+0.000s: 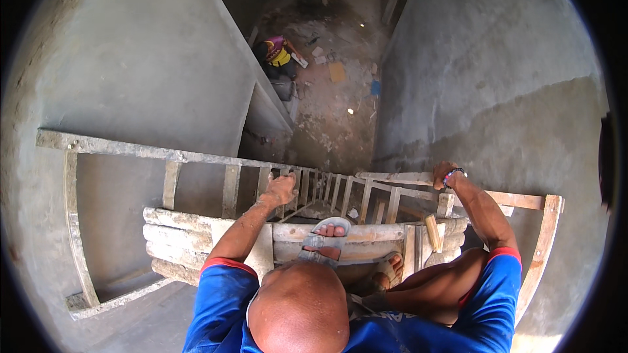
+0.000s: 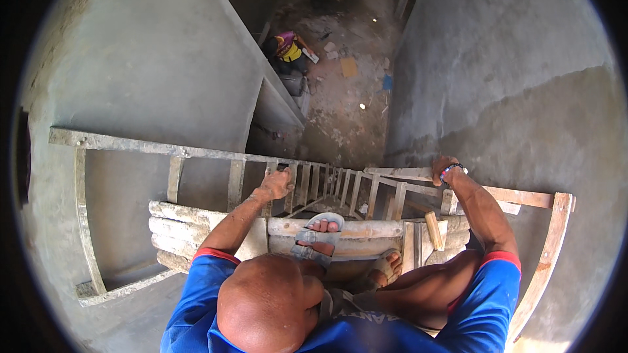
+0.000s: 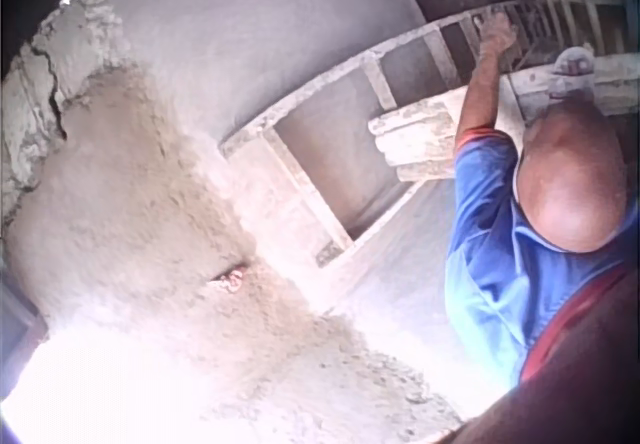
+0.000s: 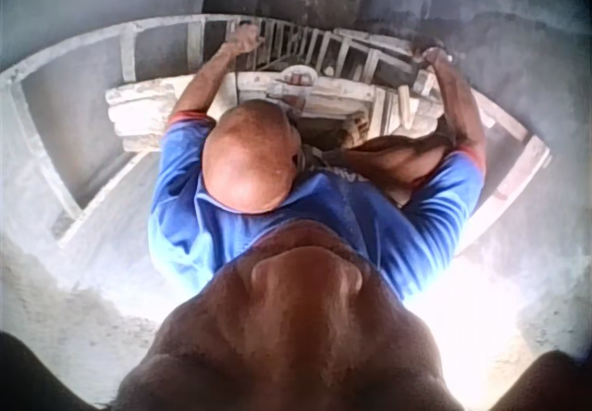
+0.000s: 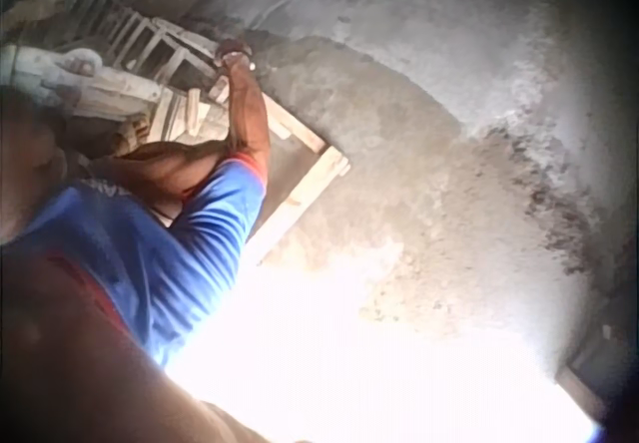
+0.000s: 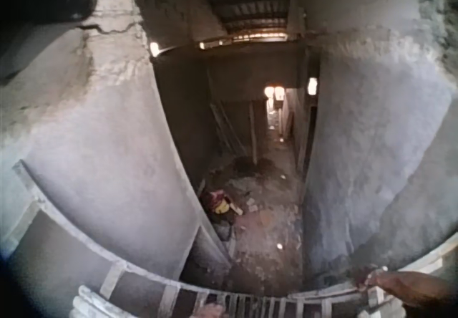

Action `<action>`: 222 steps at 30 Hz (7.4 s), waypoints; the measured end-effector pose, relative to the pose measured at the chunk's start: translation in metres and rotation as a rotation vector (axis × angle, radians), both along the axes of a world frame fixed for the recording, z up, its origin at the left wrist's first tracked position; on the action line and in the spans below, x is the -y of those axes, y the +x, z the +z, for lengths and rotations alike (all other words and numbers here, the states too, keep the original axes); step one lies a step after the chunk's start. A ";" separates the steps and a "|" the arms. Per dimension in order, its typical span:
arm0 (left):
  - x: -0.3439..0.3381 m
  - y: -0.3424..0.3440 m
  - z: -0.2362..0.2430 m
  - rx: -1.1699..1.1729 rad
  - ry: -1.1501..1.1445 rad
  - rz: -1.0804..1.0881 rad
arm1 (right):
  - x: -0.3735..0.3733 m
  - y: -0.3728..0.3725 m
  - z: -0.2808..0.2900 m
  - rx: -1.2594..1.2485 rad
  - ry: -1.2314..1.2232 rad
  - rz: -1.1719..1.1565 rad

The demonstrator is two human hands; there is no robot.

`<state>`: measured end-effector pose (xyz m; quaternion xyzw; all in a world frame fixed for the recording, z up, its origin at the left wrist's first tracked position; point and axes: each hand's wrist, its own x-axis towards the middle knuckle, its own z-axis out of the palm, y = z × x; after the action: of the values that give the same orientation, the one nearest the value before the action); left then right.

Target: The person applies plaster to a high wall using a trowel while standing on a wooden scaffold, then uses a small container to pour water onto the surface and continues smoothing the plaster by hand and with the trowel.

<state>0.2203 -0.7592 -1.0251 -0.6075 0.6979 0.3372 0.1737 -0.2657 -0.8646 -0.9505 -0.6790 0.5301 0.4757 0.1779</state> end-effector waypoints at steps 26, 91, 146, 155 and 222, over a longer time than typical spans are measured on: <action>-0.016 -0.022 -0.095 -0.113 0.200 -0.039 | -0.007 0.003 -0.008 -0.001 0.005 0.061; 0.017 0.013 -0.086 -0.046 0.110 -0.040 | -0.001 0.000 -0.025 -0.124 -0.005 0.174; -0.061 0.101 0.053 0.022 -0.136 0.380 | 0.016 0.032 0.020 0.030 -0.453 0.201; -0.053 0.048 0.045 -0.137 -0.049 0.221 | 0.020 0.033 0.029 0.041 -0.487 0.167; 0.072 -0.042 -0.087 -0.131 -0.005 0.099 | 0.001 0.040 0.027 0.033 -0.289 0.172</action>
<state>0.1781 -0.8315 -1.1126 -0.6184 0.6778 0.3826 0.1090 -0.2262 -0.8654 -0.9234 -0.7480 0.5302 0.3966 0.0458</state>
